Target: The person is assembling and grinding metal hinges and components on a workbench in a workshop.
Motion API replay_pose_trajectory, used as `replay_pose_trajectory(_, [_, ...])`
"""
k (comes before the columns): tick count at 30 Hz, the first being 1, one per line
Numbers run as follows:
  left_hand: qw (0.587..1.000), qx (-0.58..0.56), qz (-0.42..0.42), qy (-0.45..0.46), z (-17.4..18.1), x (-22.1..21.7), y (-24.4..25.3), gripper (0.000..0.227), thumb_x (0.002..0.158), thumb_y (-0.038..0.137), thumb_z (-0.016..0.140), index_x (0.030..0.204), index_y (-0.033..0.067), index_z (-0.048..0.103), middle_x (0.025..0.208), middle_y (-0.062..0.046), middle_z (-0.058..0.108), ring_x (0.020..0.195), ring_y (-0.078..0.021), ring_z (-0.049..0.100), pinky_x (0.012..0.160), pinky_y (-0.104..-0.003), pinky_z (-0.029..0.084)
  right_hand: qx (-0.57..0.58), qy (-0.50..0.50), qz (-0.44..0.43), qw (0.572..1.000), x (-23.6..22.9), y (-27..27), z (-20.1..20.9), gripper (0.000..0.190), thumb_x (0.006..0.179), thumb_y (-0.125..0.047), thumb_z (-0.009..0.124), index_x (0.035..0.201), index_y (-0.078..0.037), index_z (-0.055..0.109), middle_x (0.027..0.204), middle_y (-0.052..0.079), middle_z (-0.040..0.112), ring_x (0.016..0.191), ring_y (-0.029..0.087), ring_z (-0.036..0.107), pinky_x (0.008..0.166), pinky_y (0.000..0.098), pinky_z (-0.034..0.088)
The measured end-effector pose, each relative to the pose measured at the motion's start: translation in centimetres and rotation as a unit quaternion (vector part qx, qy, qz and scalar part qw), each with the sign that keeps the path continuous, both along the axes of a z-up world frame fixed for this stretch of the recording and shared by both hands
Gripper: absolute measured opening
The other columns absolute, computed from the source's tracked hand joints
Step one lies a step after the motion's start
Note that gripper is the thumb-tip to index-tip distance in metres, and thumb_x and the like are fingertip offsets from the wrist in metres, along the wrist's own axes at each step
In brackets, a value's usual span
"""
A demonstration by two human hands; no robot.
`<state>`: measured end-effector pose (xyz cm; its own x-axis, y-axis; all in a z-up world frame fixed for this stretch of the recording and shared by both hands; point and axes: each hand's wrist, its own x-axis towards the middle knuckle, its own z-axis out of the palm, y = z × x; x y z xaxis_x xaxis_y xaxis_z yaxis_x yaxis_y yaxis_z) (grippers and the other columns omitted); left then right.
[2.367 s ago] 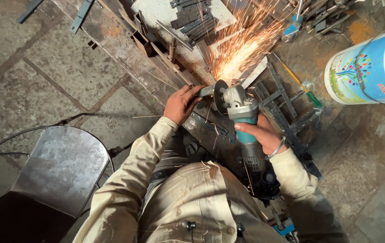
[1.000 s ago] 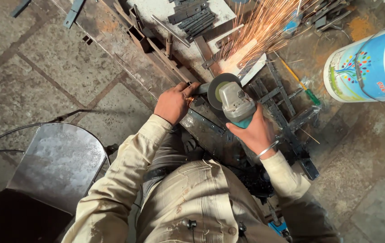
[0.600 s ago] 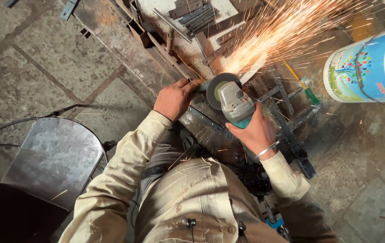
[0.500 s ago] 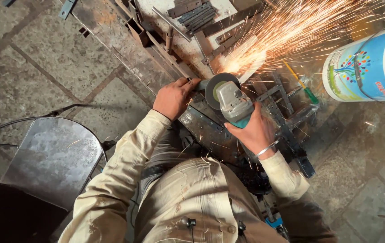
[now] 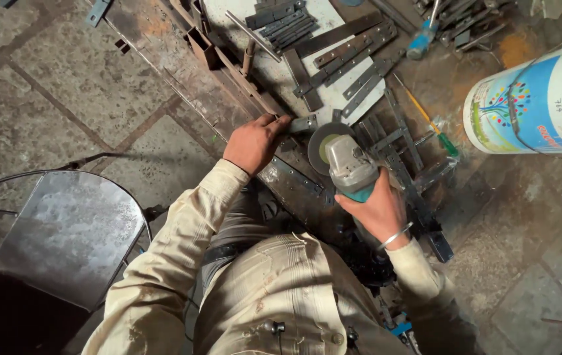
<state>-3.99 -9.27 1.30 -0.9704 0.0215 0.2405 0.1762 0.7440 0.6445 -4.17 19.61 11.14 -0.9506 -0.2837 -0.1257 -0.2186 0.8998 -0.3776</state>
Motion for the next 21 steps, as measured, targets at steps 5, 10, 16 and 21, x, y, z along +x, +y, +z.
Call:
replay_pose_trajectory(5, [1.0,0.009,-0.003,-0.026,0.5,0.2,-0.1,0.037,0.099,0.029,0.062,0.134,0.0157,0.064,0.12,-0.012,0.07,0.093,-0.0368,0.069,0.076,-0.045,0.057,0.018,-0.005,-0.02,1.0,-0.8,-1.2,-0.2,0.091,0.064,-0.044,0.091,0.129,0.003,0.049,0.108,0.028,0.071,0.096,0.047,0.069,0.078,0.0519,0.055])
replay_pose_trajectory(10, [1.0,0.009,0.003,-0.03,-0.1,0.1,0.0,0.038,0.097,0.024,0.062,0.135,0.0179,0.064,0.12,-0.011,0.07,0.096,-0.0355,0.07,0.077,-0.044,0.057,0.052,-0.011,-0.011,0.999,-1.6,-2.4,0.0,0.086,0.066,-0.046,0.091,0.123,0.003,0.049,0.102,0.03,0.07,0.093,0.049,0.068,0.076,0.0541,0.054])
replay_pose_trajectory(16, [0.998,0.009,-0.015,-0.063,0.9,-0.1,-0.1,0.043,0.094,0.023,0.064,0.136,0.0189,0.062,0.107,-0.011,0.07,0.092,-0.0345,0.07,0.074,-0.045,0.057,0.058,0.021,0.033,0.998,-1.0,-2.1,-0.1,0.082,0.065,-0.043,0.092,0.117,0.003,0.048,0.096,0.03,0.07,0.088,0.05,0.068,0.073,0.0554,0.052])
replay_pose_trajectory(21, [0.997,0.01,-0.023,-0.069,0.8,-0.2,-0.4,0.04,0.098,0.021,0.061,0.139,0.0214,0.062,0.11,-0.01,0.07,0.088,-0.0356,0.071,0.072,-0.046,0.058,0.06,0.028,0.03,0.997,-1.4,-2.2,-0.6,0.082,0.067,-0.046,0.092,0.115,0.004,0.048,0.094,0.031,0.07,0.087,0.049,0.068,0.075,0.0542,0.053])
